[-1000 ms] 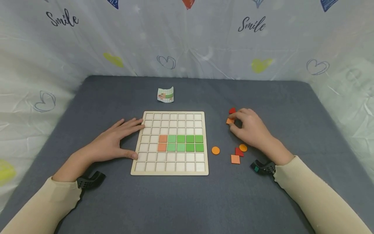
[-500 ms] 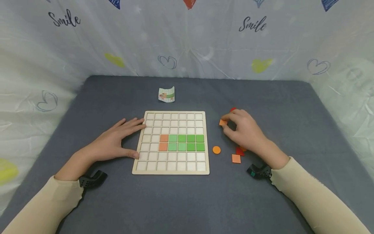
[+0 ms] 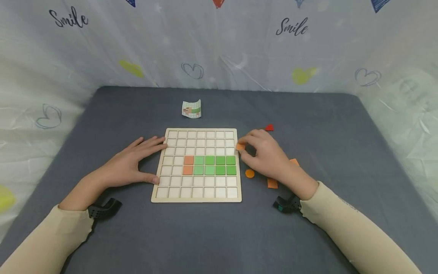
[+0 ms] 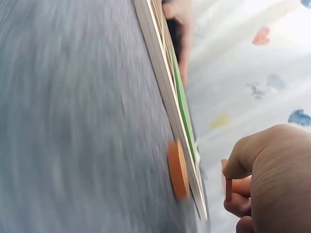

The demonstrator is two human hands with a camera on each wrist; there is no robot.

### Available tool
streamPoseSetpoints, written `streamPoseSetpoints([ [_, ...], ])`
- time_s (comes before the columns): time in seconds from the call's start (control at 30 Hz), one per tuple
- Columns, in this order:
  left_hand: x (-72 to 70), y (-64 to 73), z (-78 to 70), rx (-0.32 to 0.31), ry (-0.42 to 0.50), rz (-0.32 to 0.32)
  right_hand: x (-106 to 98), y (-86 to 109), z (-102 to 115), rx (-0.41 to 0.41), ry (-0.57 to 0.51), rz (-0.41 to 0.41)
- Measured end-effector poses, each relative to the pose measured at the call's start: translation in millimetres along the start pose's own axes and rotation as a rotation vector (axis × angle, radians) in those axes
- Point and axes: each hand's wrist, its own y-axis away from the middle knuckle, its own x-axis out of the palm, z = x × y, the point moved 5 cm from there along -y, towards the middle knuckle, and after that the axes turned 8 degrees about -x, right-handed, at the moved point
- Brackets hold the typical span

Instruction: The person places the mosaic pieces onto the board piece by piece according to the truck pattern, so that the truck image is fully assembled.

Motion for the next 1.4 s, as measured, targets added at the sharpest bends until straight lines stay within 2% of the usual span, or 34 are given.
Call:
streamPoseSetpoints([
  [0.27,-0.4,-0.7,1.6,0.000,-0.003,-0.003,19,-13.1,22,-0.093,-0.036,0.016],
  [0.67,1.0,-1.7,4.9,-0.003,-0.008,-0.005,53,-38.3,51,-0.184,-0.041,0.066],
  [1.07,2.3,-1.1,4.8,0.007,-0.006,-0.004,77,-62.5,75,-0.199,-0.008,0.107],
  [1.23,1.8,-1.0,4.0,0.014,-0.004,-0.005,82,-70.5,78,-0.197,0.024,0.142],
  [1.4,0.4,-1.2,1.7,0.016,0.000,-0.008,84,-77.8,78,-0.187,0.054,0.124],
])
